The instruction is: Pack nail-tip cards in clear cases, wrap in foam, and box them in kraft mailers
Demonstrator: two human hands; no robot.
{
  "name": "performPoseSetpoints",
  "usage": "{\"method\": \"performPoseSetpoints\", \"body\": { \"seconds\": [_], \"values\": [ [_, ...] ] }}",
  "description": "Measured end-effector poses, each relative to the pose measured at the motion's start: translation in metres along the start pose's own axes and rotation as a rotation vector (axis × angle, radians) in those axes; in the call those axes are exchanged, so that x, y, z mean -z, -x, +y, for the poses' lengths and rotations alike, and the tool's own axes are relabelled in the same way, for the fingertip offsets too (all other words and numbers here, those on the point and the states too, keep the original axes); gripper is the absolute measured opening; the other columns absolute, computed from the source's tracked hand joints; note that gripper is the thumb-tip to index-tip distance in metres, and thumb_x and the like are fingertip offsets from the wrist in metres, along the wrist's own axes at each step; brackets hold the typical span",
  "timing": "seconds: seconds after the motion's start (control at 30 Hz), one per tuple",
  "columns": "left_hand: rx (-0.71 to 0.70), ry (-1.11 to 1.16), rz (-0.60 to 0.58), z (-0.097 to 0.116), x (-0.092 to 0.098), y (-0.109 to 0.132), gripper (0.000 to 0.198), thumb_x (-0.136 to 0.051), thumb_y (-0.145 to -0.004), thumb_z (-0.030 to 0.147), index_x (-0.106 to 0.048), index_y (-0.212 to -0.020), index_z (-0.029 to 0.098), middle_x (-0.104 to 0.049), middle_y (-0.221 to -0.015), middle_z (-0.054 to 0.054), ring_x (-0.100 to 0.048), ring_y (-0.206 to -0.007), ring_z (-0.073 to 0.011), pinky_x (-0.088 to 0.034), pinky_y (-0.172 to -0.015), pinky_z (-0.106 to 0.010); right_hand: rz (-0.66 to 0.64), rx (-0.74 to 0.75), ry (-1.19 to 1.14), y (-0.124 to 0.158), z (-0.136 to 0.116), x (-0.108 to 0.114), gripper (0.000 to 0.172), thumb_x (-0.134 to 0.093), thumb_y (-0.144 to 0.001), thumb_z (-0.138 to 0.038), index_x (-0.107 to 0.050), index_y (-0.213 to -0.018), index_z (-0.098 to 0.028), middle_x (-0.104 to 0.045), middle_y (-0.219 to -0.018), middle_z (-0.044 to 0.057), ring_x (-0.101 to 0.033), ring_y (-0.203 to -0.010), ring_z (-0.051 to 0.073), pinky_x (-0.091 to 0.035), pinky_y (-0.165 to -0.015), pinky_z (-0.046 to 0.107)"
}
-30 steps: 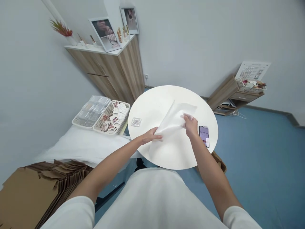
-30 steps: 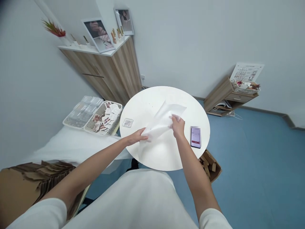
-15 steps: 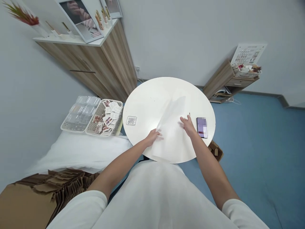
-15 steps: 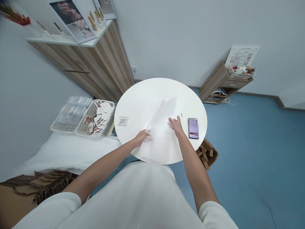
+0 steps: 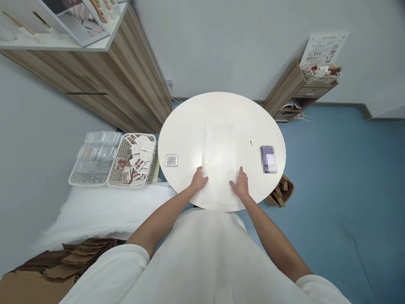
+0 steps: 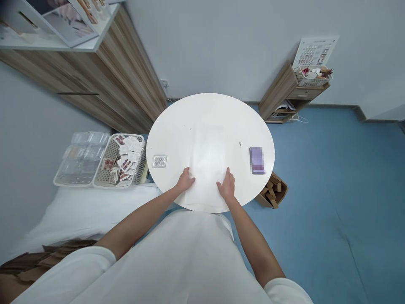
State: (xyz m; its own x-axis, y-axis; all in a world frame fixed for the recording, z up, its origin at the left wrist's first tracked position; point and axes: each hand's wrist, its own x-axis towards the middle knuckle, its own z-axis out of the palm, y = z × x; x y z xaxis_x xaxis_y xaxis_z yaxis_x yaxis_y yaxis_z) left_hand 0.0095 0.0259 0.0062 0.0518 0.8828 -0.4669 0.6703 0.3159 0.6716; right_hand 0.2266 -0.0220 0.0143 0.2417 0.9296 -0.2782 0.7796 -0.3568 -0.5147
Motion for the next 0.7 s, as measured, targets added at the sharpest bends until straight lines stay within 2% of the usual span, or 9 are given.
{"method": "performPoseSetpoints", "body": {
  "seconds": [0.1, 0.17, 0.23, 0.4, 0.7],
  "values": [
    [-0.241, -0.262, 0.148, -0.008, -0.003, 0.009, 0.071, -0.053, -0.074, 0.028, -0.018, -0.134, 0.015, -0.029, -0.137, -0.016, -0.029, -0.126, -0.0273, -0.03, -0.098, -0.041, -0.06, 0.247, 0.225, 0.012, -0.002, -0.009, 0.078, -0.051, -0.074, -0.035, -0.011, -0.139, -0.019, -0.017, -0.144, 0.012, -0.015, -0.132, 0.028, -0.024, -0.101, 0.044],
    [-0.374, -0.42, 0.129, -0.012, -0.005, 0.015, 0.071, -0.053, -0.075, 0.032, -0.018, -0.135, 0.018, -0.021, -0.142, -0.013, -0.019, -0.131, -0.0283, -0.023, -0.101, -0.045, -0.167, 0.358, 0.325, 0.018, -0.003, -0.016, 0.076, -0.052, -0.074, -0.039, -0.015, -0.138, -0.02, -0.009, -0.147, 0.009, -0.007, -0.134, 0.027, -0.018, -0.103, 0.043],
    [-0.454, -0.556, 0.055, -0.017, -0.006, 0.02, 0.07, -0.053, -0.074, 0.038, -0.022, -0.134, 0.02, -0.018, -0.145, -0.011, -0.011, -0.133, -0.0293, -0.017, -0.102, -0.048, -0.239, 0.377, 0.4, 0.02, -0.003, -0.023, 0.075, -0.05, -0.075, -0.043, -0.016, -0.138, -0.019, -0.006, -0.147, 0.009, -0.004, -0.134, 0.027, -0.015, -0.104, 0.044],
    [-0.46, -0.71, -0.041, -0.025, -0.008, 0.023, 0.073, -0.048, -0.075, 0.048, -0.022, -0.136, 0.018, -0.015, -0.145, -0.012, -0.001, -0.133, -0.031, -0.013, -0.102, -0.052, -0.253, 0.34, 0.471, 0.019, 0.002, -0.03, 0.072, -0.042, -0.079, -0.049, -0.014, -0.138, -0.018, -0.005, -0.147, 0.01, -0.003, -0.134, 0.025, -0.01, -0.104, 0.047],
    [-0.463, -0.781, -0.085, -0.019, -0.015, 0.022, 0.08, -0.047, -0.074, 0.051, -0.015, -0.139, 0.015, -0.009, -0.146, -0.012, 0.0, -0.133, -0.0312, -0.008, -0.102, -0.053, -0.249, 0.31, 0.466, 0.015, 0.008, -0.02, 0.068, -0.041, -0.08, -0.048, -0.017, -0.137, -0.02, -0.009, -0.147, 0.01, -0.005, -0.134, 0.026, -0.008, -0.103, 0.051]
  ]
}}
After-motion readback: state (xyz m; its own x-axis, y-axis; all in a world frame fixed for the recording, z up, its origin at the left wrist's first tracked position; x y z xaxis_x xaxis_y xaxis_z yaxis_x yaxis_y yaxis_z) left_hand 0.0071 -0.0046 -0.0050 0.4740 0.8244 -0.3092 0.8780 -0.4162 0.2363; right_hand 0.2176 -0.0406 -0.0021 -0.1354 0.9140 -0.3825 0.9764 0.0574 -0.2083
